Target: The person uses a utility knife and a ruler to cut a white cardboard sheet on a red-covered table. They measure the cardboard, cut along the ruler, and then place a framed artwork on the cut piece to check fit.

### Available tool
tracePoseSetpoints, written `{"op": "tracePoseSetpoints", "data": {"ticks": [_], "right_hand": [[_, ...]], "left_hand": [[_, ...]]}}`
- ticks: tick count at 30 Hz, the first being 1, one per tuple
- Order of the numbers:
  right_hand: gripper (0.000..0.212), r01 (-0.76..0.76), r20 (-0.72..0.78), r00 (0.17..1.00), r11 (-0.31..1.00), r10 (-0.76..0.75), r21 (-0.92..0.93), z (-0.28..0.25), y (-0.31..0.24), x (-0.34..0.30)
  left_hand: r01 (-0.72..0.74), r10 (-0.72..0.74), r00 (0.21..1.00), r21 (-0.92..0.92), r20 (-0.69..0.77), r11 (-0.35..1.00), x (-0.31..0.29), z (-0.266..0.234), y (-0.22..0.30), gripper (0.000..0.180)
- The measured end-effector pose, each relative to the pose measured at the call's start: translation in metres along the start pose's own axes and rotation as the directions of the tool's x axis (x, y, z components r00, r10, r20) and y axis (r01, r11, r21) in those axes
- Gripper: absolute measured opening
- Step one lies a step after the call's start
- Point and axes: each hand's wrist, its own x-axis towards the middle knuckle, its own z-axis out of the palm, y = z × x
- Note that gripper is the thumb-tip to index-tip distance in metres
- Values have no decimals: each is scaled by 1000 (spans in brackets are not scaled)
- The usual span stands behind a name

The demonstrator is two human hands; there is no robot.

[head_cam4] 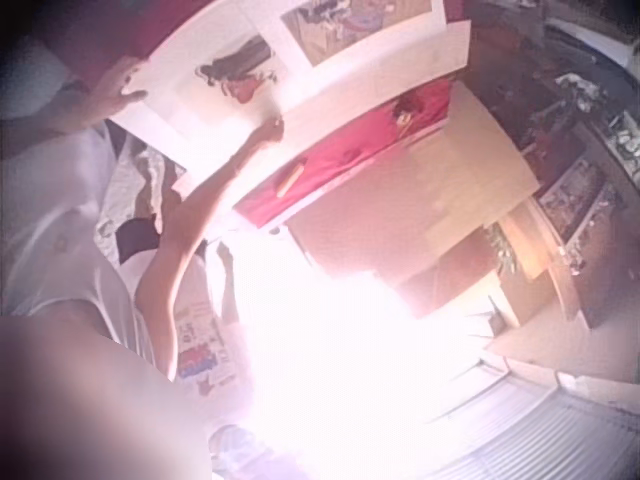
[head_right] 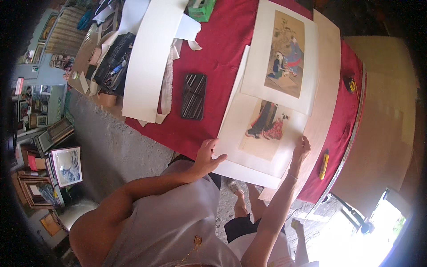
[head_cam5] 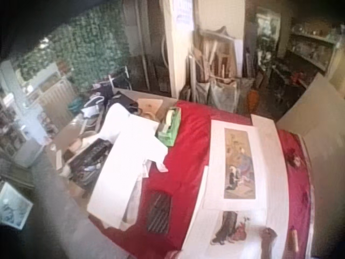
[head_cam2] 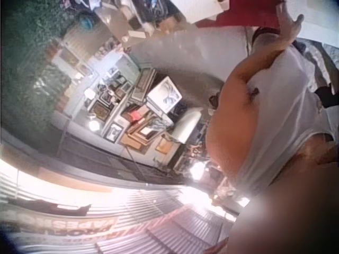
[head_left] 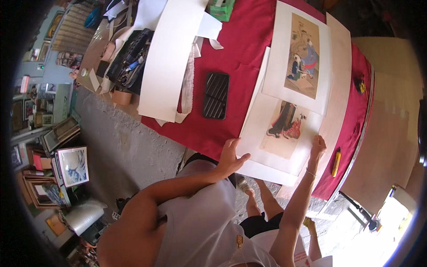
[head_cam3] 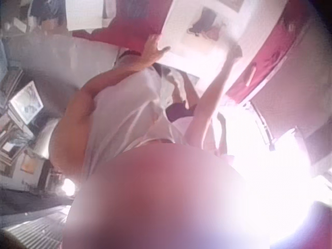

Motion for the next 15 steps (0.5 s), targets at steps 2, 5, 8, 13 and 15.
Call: {"op": "tracePoseSetpoints", "data": {"ticks": [2,5,8,13,15], "right_hand": [[33,12,18,1000,888,-23,460,11,6,-7],[23,144,-80,987,988,-139,63,9,-2,-8],[25,13,-124,992,995,-26,-103,3,-93,-38],[28,-65,-65,996,995,61,-69,-26,-89,-53],[29,-65,42,997,997,67,-50,-34,-91,-42]], "left_hand": [[140,-146,988,-105,-52,985,4,8,-13,65],[284,-279,959,-213,52,935,11,9,-8,58],[328,-328,944,-189,34,925,-3,-8,5,56],[386,-358,915,-144,188,911,-22,-18,6,61],[373,-356,922,-103,156,922,-18,-20,2,61]]}}
